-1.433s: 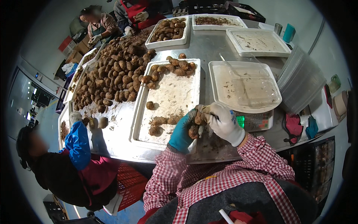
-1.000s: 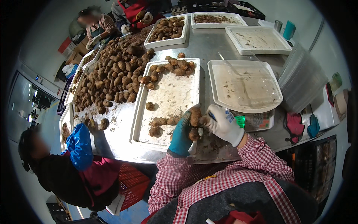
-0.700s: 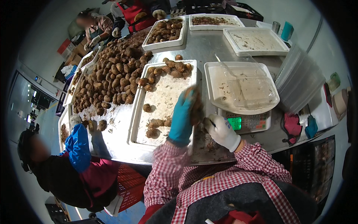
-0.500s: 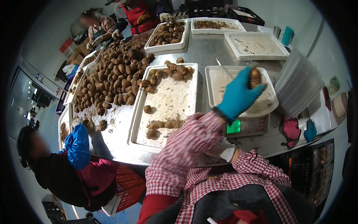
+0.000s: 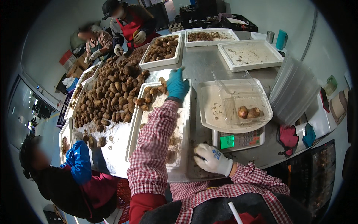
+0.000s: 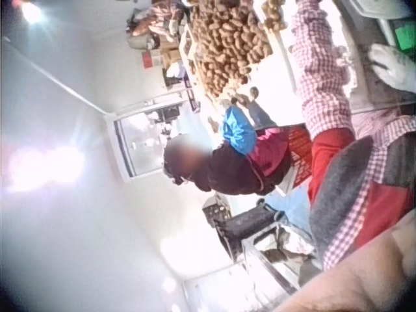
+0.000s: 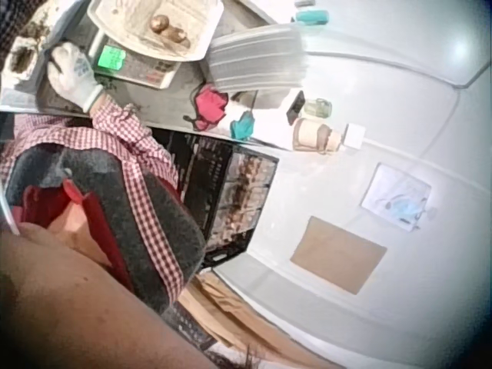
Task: The person peels brown nuts by hand, removes the shells, and places the peeled nuts into a plastic container on a digital scale. The person repeatedly picks nuts from a tray, peels them, and transfers the contents to the container.
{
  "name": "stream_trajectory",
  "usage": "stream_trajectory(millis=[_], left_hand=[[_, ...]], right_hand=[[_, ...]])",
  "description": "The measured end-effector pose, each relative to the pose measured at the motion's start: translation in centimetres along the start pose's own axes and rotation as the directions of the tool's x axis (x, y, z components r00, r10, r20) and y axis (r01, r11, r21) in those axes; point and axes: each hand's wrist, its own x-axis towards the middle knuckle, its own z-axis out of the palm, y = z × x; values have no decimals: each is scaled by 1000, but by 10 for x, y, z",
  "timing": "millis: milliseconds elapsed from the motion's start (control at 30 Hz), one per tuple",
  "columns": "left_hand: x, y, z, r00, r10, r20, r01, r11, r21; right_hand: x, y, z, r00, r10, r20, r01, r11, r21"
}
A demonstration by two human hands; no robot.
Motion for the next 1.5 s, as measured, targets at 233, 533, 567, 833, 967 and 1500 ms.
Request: stream_trajectory(millis=[233, 533, 567, 833, 967, 1500], left_hand=[[-12, -129, 63, 928, -167, 334, 30, 925, 378], [-93, -50, -61, 876, 63, 478, 480, -40, -876], [-106, -29, -88, 868, 103, 486, 493, -63, -868], [-177, -8, -118, 704, 105, 702, 649, -498, -576], [-203, 2, -120, 680, -113, 724, 649, -365, -667], [-135, 11, -134, 606, -96, 789, 792, 163, -588]], right_hand=[[3, 5, 0, 996, -76, 42, 74, 995, 60], [38, 0, -7, 973, 122, -194, -43, 929, 369], [43, 24, 10, 935, -58, -349, 134, 971, 197], [81, -7, 3, 895, -48, -444, 175, 952, 251], [95, -3, 6, 934, -125, -336, 181, 973, 142], [92, 23, 13, 966, 146, -214, -109, 978, 177]])
